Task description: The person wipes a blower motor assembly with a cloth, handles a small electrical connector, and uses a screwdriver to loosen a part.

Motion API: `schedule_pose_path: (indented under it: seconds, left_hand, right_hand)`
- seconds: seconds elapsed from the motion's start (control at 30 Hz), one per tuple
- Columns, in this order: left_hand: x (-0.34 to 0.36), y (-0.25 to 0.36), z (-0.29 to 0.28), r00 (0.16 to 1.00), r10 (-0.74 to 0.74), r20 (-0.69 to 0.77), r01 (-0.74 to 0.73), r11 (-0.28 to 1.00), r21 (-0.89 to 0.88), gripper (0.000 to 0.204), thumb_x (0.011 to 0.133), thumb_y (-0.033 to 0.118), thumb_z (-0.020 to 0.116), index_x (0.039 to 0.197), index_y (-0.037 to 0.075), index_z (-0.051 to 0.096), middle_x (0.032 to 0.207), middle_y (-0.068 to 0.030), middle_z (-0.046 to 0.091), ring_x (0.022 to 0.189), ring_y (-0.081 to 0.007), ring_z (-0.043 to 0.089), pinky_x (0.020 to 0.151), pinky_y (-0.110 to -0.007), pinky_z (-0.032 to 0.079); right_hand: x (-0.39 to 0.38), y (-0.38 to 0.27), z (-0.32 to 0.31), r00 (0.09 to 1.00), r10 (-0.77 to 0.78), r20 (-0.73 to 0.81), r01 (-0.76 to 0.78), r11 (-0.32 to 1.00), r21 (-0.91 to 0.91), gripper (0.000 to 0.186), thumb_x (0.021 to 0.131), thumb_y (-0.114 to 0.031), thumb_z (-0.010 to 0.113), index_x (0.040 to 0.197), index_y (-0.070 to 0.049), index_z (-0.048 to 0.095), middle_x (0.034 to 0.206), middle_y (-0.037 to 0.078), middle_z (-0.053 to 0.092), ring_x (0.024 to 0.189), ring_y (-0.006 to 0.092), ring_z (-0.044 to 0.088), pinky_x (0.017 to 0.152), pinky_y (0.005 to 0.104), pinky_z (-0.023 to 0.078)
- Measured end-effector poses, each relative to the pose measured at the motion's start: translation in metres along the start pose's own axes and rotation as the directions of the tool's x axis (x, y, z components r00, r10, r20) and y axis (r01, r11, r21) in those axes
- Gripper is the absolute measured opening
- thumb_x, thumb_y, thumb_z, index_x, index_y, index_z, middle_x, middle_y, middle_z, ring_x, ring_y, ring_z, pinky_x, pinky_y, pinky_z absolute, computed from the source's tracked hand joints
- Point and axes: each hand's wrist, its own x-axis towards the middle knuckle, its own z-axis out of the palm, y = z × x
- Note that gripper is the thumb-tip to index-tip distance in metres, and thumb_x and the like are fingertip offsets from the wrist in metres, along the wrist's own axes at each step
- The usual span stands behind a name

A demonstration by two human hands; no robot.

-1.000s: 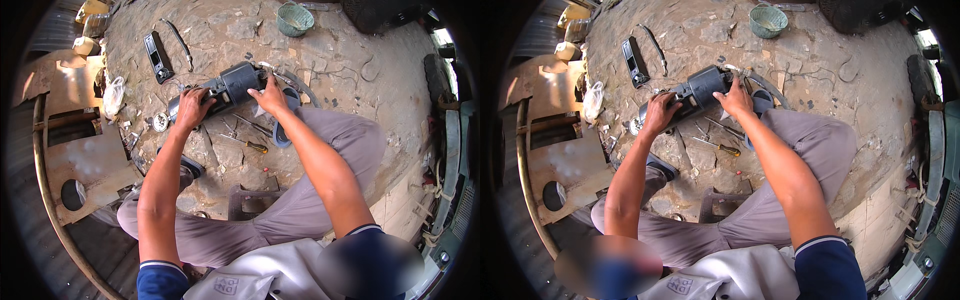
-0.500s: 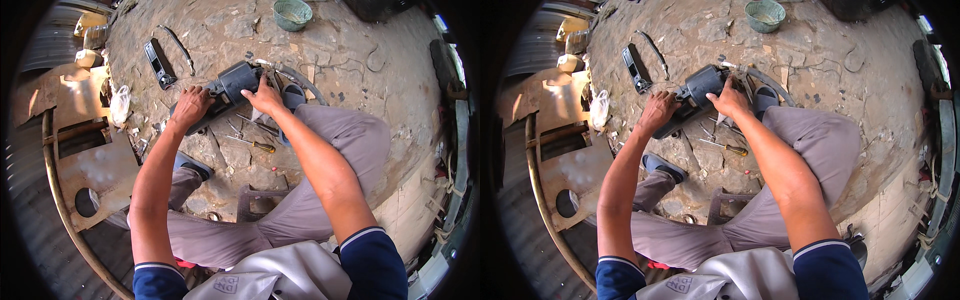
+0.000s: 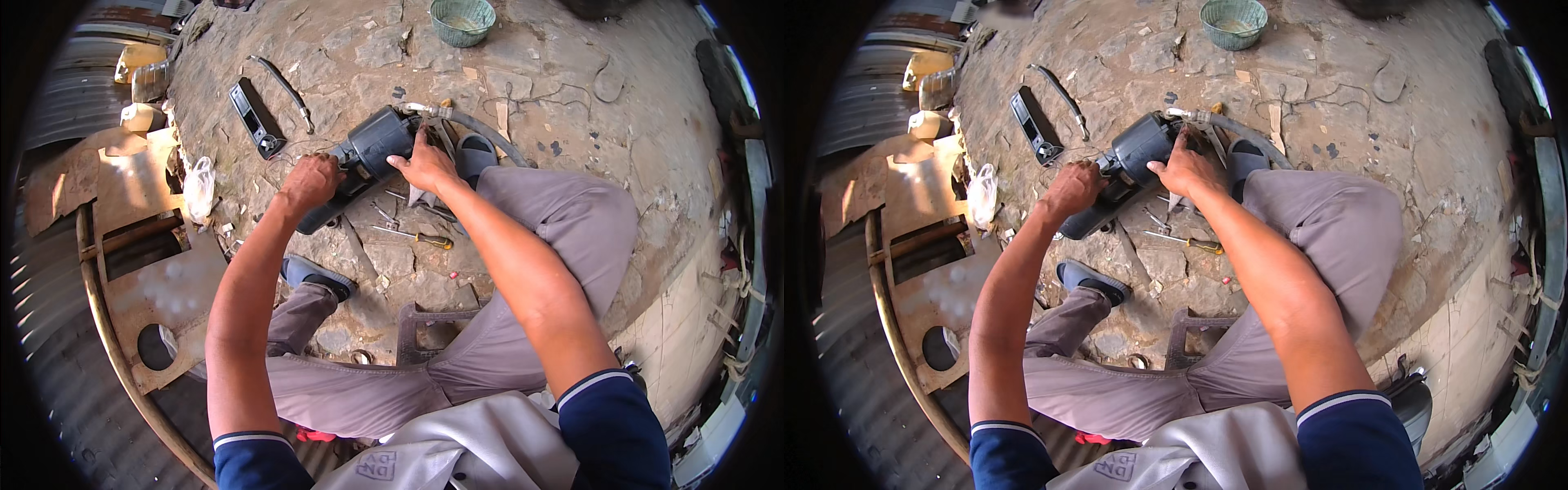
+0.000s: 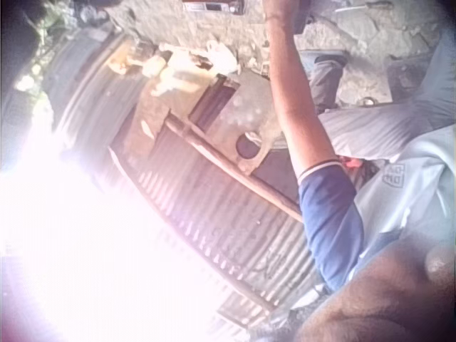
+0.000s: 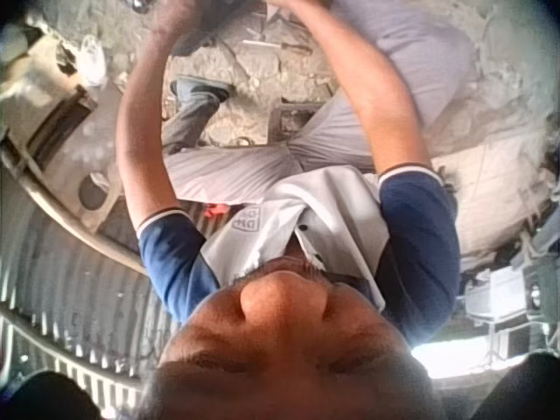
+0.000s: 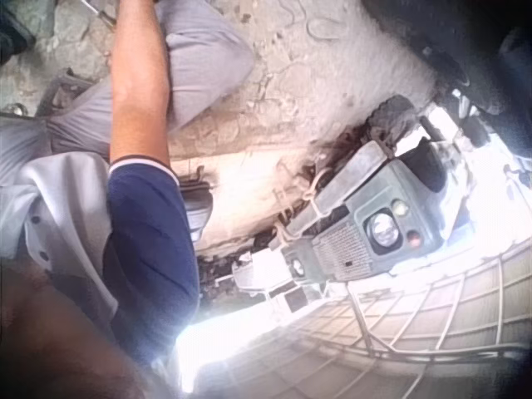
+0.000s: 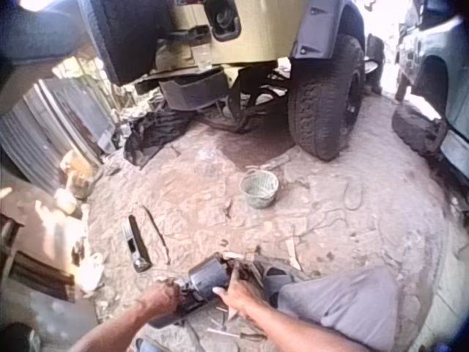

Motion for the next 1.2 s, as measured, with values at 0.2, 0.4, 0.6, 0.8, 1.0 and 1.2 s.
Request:
schedule_pose_path:
  seconds: [0.2,0.4,0.6,0.8,1.0,1.2]
  left_hand:
    - [0.0,0.0,0.002,0.999,-0.019,0.05,0.022,0.998,-0.063,0.031,0.091,0.027,0.064,0.09,-0.004,0.061,0.086,-0.0261,0.064,0.086,-0.0452,0.063,0.074,-0.05,0.049]
    - [-0.004,-0.007,-0.002,0.999,-0.014,-0.045,0.003,0.973,-0.229,0.033,0.09,0.029,0.065,0.089,-0.003,0.061,0.083,-0.0273,0.063,0.083,-0.0472,0.061,0.073,-0.05,0.048]
    - [0.002,-0.009,0.003,0.999,-0.043,0.033,0.049,0.976,-0.213,0.034,0.092,0.03,0.063,0.094,-0.004,0.063,0.084,-0.0265,0.065,0.084,-0.0462,0.062,0.074,-0.049,0.049]
    - [0.012,-0.004,-0.005,0.98,-0.116,0.164,0.132,0.987,-0.091,0.034,0.091,0.031,0.064,0.094,-0.003,0.065,0.09,-0.0273,0.067,0.089,-0.0438,0.065,0.077,-0.048,0.051]
    - [0.022,0.007,-0.019,0.964,-0.113,0.242,0.088,0.99,0.112,0.034,0.089,0.03,0.06,0.095,-0.002,0.07,0.095,-0.0244,0.07,0.095,-0.0384,0.068,0.087,-0.044,0.054]
    - [0.027,0.016,-0.016,0.962,-0.157,0.225,0.125,0.981,0.151,0.031,0.087,0.027,0.059,0.097,0.001,0.071,0.096,-0.0236,0.071,0.095,-0.0391,0.068,0.088,-0.044,0.054]
  right_hand:
    - [-0.001,0.004,0.002,1.0,0.003,-0.004,-0.003,1.0,0.008,0.108,0.09,-0.056,0.059,0.152,0.008,-0.002,0.126,0.033,0.058,0.116,0.0434,0.059,0.1,0.0453,0.047]
    - [0.001,-0.001,-0.001,0.999,0.04,0.027,-0.041,0.998,0.052,0.106,0.091,-0.055,0.059,0.155,0.002,-0.004,0.137,0.027,0.054,0.121,0.0409,0.058,0.106,0.0473,0.042]
    - [0.008,0.005,0.011,0.996,-0.013,-0.09,0.012,1.0,-0.01,0.105,0.092,-0.057,0.056,0.153,0.006,-0.003,0.129,0.033,0.057,0.114,0.0438,0.06,0.099,0.046,0.048]
    - [0.007,0.0,0.007,0.999,0.011,-0.042,-0.011,1.0,0.01,0.104,0.093,-0.054,0.057,0.153,0.007,-0.001,0.129,0.033,0.056,0.115,0.0432,0.06,0.099,0.0459,0.048]
    - [0.003,-0.007,0.001,0.999,0.035,-0.003,-0.035,0.999,0.04,0.104,0.092,-0.052,0.058,0.153,0.007,-0.002,0.135,0.029,0.054,0.122,0.0405,0.057,0.107,0.0493,0.041]
    - [-0.004,-0.004,0.003,0.998,0.055,0.003,-0.055,0.998,0.025,0.104,0.092,-0.053,0.058,0.153,0.007,-0.001,0.134,0.029,0.055,0.121,0.0403,0.057,0.105,0.0474,0.043]
